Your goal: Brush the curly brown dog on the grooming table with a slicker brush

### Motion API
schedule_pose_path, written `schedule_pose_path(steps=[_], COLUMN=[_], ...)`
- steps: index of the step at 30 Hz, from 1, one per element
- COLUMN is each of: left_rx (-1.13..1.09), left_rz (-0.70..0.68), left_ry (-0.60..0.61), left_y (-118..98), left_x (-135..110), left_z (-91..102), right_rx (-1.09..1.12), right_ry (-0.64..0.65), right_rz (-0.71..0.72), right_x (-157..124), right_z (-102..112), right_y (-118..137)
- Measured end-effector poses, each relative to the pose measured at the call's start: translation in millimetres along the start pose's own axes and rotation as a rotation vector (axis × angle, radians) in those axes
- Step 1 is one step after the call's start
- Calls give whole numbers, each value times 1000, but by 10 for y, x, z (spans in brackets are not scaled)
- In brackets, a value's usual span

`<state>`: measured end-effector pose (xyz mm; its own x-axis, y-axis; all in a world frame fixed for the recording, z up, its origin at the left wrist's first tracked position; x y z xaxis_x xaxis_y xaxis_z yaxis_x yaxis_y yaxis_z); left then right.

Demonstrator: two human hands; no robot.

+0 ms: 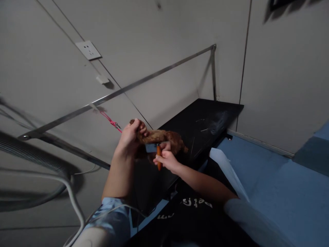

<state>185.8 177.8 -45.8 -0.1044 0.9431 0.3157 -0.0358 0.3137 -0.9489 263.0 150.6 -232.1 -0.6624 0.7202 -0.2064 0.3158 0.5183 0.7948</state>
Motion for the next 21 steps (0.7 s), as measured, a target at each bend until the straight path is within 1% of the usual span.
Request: schedule_pose_path(steps=[1, 2, 3, 4, 5, 6, 7, 9, 10, 11, 12, 13, 16, 17, 18, 19, 21], left_rx=[12, 19, 21, 19, 16, 12, 7, 2, 0, -2, -5, -6, -11, -10, -8, -8, -17], left_rz=[6, 13, 18, 18, 18, 18, 18, 20, 20, 22, 25, 32, 46, 47, 48, 50, 46], left_ry=[3, 4, 5, 3, 2, 3, 2, 4, 6, 10, 14, 20, 9, 1, -4, -4, 0], left_y=[0, -1, -3, -6, -10, -15, -19, -21, -19, -15, -9, -3, -4, -11, -20, -28, -41], left_x=[0, -1, -4, -11, -19, -30, -40, -55, -57, -56, -52, -49, -55, -64, -76, -88, -105], left_z=[-1, 0, 1, 2, 2, 1, -1, -9, -12, -15, -17, -19, -15, -13, -12, -12, -11], right_rx=[26, 59, 95, 129, 152, 162, 156, 110, 80, 62, 65, 89, 180, 189, 180, 157, 84], right_ry=[5, 32, 70, 112, 142, 153, 140, 54, 11, -12, -14, -7, 67, 97, 118, 119, 51], right_rz=[-74, -183, -301, -388, -415, -367, -265, -22, 45, 55, 18, -59, -374, -407, -366, -262, 3], right_x=[9, 1, -19, -44, -60, -59, -39, 36, 77, 109, 128, 127, 35, 6, -5, 5, 67], right_z=[-28, -58, -88, -113, -128, -131, -123, -87, -74, -70, -77, -92, -166, -182, -186, -176, -121], right_y=[-43, -116, -199, -268, -306, -305, -270, -165, -139, -147, -192, -266, -497, -510, -475, -397, -193])
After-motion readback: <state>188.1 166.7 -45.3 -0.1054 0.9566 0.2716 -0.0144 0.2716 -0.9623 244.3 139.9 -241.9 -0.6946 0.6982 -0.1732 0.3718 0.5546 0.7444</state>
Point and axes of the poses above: each hand's wrist, its own x-axis towards the middle knuckle, its own z-axis out of the back of the hand, y = z × x, the point moved 2 cm from there along x, towards the middle knuckle, and after that the axes turned 6 degrees about -z, right-handed, at the moved point
